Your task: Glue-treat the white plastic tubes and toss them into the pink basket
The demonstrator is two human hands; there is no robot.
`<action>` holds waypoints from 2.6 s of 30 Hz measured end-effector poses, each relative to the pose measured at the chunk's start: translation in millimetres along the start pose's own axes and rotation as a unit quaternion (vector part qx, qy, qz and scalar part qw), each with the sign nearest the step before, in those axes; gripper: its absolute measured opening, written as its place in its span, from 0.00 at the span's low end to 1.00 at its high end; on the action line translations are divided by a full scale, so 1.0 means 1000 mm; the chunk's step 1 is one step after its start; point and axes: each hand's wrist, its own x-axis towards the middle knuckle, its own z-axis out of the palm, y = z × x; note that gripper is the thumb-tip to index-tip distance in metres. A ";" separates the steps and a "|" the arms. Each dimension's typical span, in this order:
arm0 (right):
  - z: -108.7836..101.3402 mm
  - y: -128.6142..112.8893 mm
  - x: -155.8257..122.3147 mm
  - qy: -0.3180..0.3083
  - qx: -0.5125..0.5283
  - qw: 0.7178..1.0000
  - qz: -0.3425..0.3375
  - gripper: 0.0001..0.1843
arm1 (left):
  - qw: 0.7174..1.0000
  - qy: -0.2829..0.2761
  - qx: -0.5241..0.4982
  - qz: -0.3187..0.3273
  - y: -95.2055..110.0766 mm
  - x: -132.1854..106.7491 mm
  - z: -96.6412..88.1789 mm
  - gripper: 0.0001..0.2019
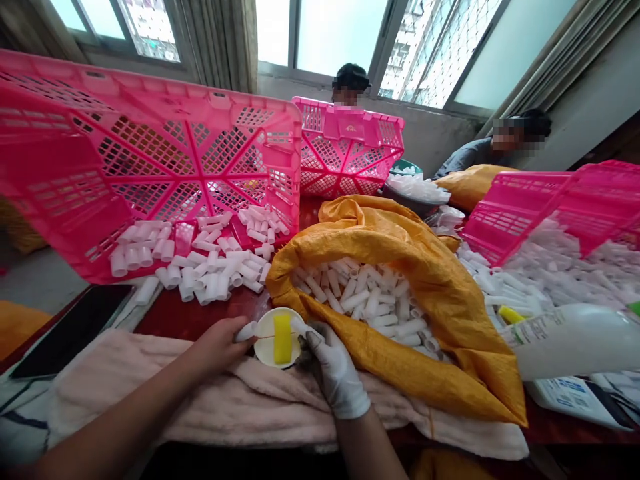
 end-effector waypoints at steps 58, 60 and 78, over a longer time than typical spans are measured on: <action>0.005 -0.012 0.046 -0.050 -0.532 0.796 -0.283 0.11 | 0.981 0.007 0.190 0.048 0.006 -0.001 -0.010 0.03; 0.005 -0.012 0.046 -0.074 -0.538 0.781 -0.309 0.10 | 0.981 0.003 0.188 0.041 0.007 -0.001 -0.011 0.03; -0.006 -0.001 0.043 -0.032 -0.552 0.782 -0.288 0.13 | 0.977 0.027 0.198 0.078 0.001 -0.002 -0.010 0.03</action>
